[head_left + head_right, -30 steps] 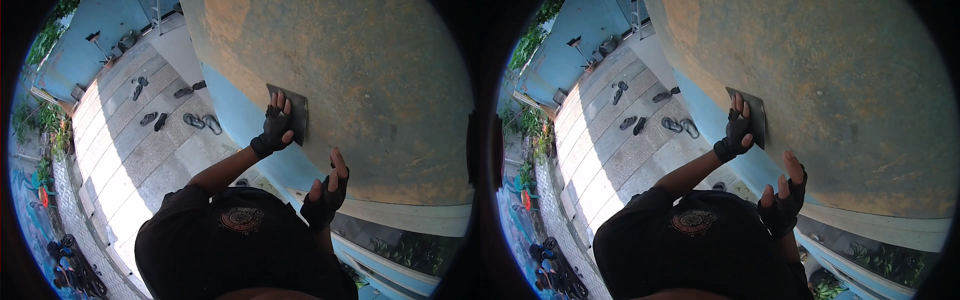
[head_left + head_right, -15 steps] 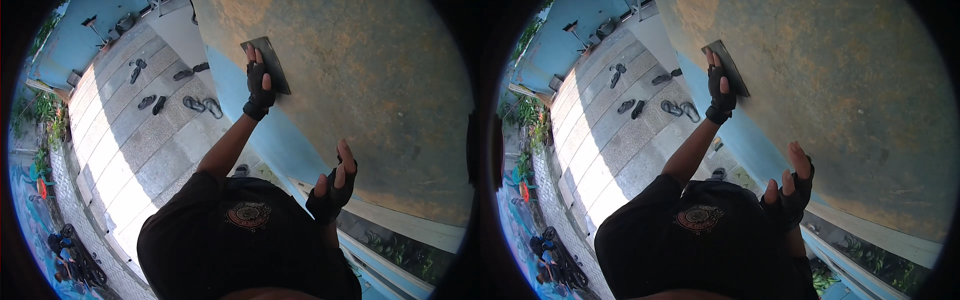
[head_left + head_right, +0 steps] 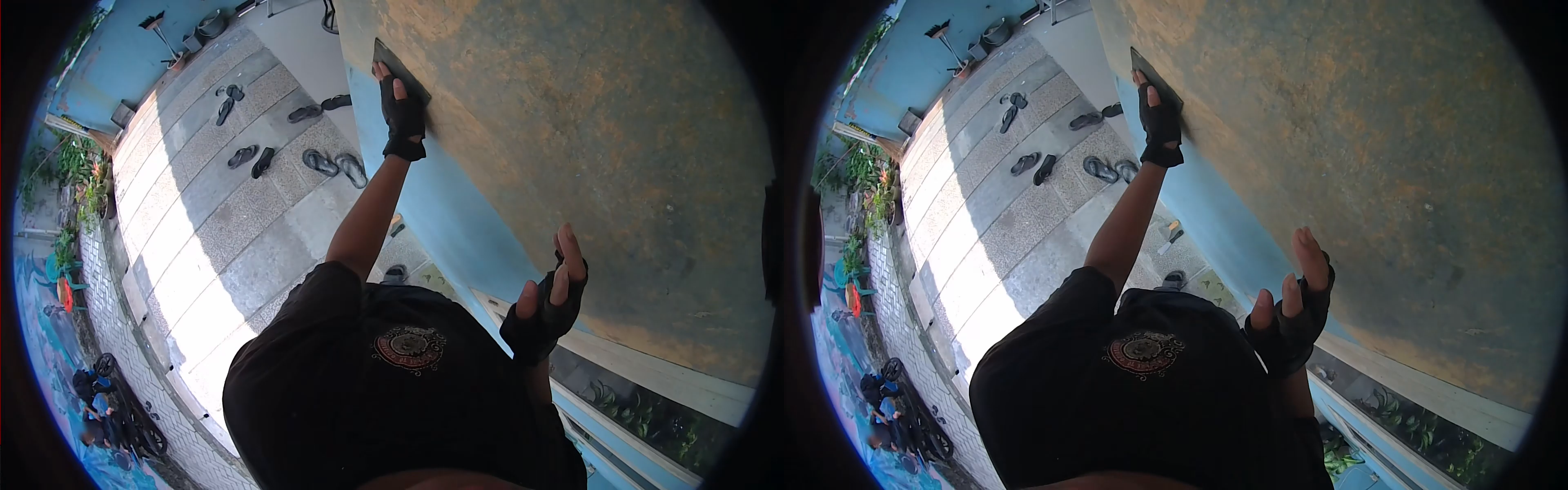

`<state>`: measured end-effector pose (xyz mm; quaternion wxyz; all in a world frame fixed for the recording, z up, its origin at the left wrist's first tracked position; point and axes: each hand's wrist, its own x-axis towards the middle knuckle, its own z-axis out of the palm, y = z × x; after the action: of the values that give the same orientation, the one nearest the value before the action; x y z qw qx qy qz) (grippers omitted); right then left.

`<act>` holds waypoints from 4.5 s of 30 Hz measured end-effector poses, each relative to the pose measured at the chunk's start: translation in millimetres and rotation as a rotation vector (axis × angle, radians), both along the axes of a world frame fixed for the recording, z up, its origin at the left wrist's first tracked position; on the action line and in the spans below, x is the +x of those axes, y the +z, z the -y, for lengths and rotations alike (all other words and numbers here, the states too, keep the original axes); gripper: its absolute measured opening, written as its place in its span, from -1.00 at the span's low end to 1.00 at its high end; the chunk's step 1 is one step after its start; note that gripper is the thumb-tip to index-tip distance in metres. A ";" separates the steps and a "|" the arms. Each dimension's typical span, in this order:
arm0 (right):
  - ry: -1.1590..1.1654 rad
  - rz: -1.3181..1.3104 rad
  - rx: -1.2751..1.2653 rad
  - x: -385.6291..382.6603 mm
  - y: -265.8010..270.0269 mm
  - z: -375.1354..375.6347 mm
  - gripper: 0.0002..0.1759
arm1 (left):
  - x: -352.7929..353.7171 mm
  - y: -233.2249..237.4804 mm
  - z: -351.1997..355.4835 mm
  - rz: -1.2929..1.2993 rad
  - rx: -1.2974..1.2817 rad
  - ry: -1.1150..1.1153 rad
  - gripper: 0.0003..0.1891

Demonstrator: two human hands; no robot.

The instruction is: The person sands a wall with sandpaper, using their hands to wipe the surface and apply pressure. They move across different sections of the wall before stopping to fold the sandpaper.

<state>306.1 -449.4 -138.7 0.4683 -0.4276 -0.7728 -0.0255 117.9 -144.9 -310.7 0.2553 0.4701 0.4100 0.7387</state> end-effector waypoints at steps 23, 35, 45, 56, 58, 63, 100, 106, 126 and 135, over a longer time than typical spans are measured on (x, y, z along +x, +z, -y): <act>-0.065 -0.021 0.068 30.3 -5.2 18.6 -0.43 | 96.8 23.4 157.2 -0.003 -0.021 -0.344 -0.20; 0.032 -0.089 0.039 83.6 2.7 54.8 -0.46 | 146.8 50.5 219.5 -0.055 -0.036 -0.315 -0.23; 0.089 -0.117 0.040 119.9 -4.3 94.5 -0.46 | 187.0 58.8 273.1 -0.066 -0.073 -0.349 -0.26; 0.084 -0.085 0.008 141.1 -10.9 114.5 -0.43 | 212.6 55.4 302.4 -0.086 -0.085 -0.344 -0.27; 0.075 -0.074 0.010 144.2 -11.9 115.8 -0.42 | 214.2 52.7 300.0 -0.089 -0.076 -0.338 -0.27; 0.060 -0.058 -0.001 149.1 -11.1 116.6 -0.42 | 217.5 53.0 299.2 -0.075 -0.064 -0.324 -0.28; -0.002 -0.115 -0.104 135.6 -18.9 130.1 -0.45 | 201.4 67.4 290.4 -0.072 -0.054 -0.354 -0.29; -0.085 -0.149 -0.169 114.3 -33.7 122.2 -0.36 | 183.7 64.1 273.7 -0.104 -0.033 -0.376 -0.28; -0.273 -0.310 -0.205 -55.1 -64.2 26.6 -0.27 | 42.2 75.3 150.2 -0.278 0.031 -0.562 -0.28; -0.379 -0.314 -0.209 -75.3 -65.4 15.6 -0.27 | 21.9 80.7 117.1 -0.221 0.067 -0.585 -0.27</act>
<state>230.8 -465.0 -204.2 0.5228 -0.6093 -0.5952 0.0339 139.7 -261.9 -230.0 0.3952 0.6536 0.2580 0.5917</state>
